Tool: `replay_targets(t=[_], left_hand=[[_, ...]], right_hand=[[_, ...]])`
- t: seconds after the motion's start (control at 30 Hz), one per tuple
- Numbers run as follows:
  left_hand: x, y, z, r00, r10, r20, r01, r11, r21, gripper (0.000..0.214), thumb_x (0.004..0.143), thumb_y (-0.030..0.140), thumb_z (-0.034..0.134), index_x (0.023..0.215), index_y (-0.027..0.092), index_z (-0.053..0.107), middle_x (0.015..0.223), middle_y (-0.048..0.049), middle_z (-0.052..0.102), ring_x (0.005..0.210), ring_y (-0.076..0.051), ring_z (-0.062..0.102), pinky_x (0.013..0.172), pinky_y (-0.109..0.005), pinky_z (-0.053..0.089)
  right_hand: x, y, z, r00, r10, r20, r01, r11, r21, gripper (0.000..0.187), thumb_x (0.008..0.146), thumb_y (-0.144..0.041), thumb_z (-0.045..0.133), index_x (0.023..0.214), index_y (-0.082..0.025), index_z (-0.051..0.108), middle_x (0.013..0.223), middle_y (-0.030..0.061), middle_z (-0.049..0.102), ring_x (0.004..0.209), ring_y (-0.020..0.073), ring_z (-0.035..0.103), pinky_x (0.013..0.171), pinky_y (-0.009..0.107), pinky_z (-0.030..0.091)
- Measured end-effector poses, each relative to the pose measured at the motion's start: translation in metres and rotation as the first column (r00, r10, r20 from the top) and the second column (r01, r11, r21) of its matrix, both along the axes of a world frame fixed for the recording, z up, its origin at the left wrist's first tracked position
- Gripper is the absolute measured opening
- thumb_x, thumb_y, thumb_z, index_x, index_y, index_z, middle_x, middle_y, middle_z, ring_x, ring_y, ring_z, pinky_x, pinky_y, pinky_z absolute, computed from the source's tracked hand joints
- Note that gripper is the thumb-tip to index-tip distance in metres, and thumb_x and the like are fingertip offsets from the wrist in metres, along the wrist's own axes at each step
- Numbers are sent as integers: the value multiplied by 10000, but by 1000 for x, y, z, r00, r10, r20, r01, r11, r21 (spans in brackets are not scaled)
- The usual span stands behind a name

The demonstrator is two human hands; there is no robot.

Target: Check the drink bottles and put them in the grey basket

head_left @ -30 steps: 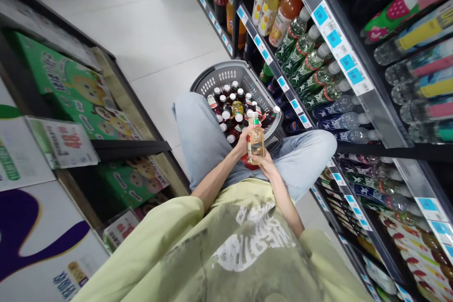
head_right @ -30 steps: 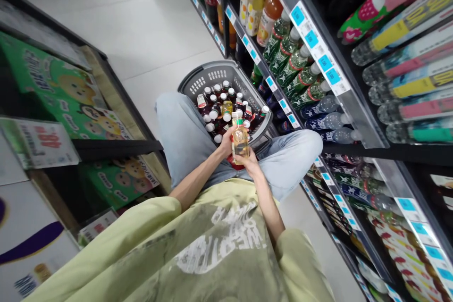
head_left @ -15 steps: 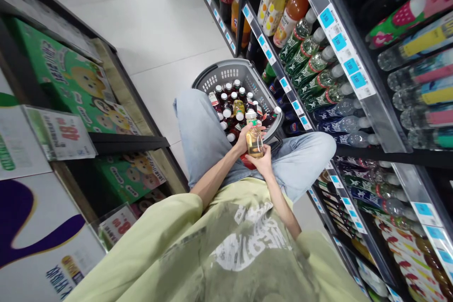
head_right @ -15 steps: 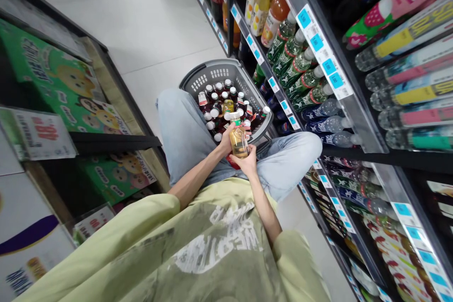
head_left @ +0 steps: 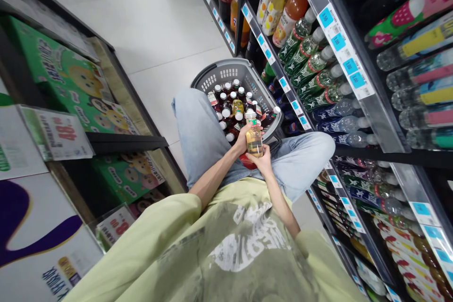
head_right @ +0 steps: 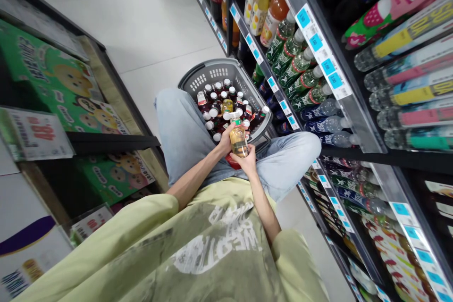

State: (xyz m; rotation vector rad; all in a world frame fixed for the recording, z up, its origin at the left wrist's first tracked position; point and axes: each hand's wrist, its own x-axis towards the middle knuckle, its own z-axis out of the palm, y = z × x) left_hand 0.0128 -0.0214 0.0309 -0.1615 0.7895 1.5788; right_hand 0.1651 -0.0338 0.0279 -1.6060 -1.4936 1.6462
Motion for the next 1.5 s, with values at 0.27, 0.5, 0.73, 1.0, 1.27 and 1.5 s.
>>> replay_targets(t=[0.27, 0.5, 0.73, 1.0, 1.27, 1.5], left_hand=[[2, 2, 7, 998, 31, -50, -31, 999, 10, 590, 785, 618, 925, 1093, 152, 735, 850, -100, 794, 781, -295, 796, 692, -367, 645], [1, 2, 9, 994, 38, -98, -35, 999, 29, 589, 732, 538, 968, 1094, 166, 688, 861, -73, 776, 813, -281, 795, 723, -364, 647], [0, 3, 0, 996, 70, -59, -70, 998, 2, 556, 749, 544, 942, 1073, 166, 693, 857, -77, 780, 808, -282, 800, 711, -364, 663], [-6, 1, -1, 1000, 20, 24, -20, 1000, 3, 483, 910, 628, 805, 1048, 169, 747, 929, -123, 812, 869, -314, 817, 707, -384, 687], [-1, 5, 7, 998, 62, -18, -62, 998, -21, 530, 780, 586, 934, 992, 166, 690, 882, -81, 788, 860, -289, 809, 749, -364, 672], [0, 6, 3, 995, 88, -55, -91, 994, -54, 529, 760, 581, 949, 1009, 190, 695, 784, -32, 753, 810, -274, 805, 716, -351, 656]], right_hand=[[0, 2, -1, 990, -53, -134, 31, 987, -159, 763, 524, -457, 1037, 1074, -269, 542, 989, -12, 727, 893, 207, 727, 849, 344, 608], [2, 3, -4, 989, -60, -137, 36, 984, -172, 741, 536, -485, 1036, 1073, -260, 579, 975, -9, 742, 877, 196, 730, 837, 321, 608], [2, 6, -9, 977, -100, -188, 64, 979, -192, 626, 725, -741, 846, 999, -266, 544, 881, -13, 724, 784, 208, 735, 715, 334, 624], [-1, 0, 2, 977, -40, -211, 24, 997, -77, 692, 723, -764, 855, 1072, -284, 500, 897, -4, 728, 771, 214, 726, 747, 360, 624], [-5, -4, 15, 998, -40, -47, 51, 964, 260, 745, 642, -605, 949, 1096, -274, 460, 1010, 9, 626, 906, 218, 651, 835, 345, 572], [-2, -6, 14, 995, -40, 92, 2, 924, 382, 704, 667, -536, 960, 1135, -258, 512, 1142, 63, 635, 1050, 259, 640, 985, 399, 558]])
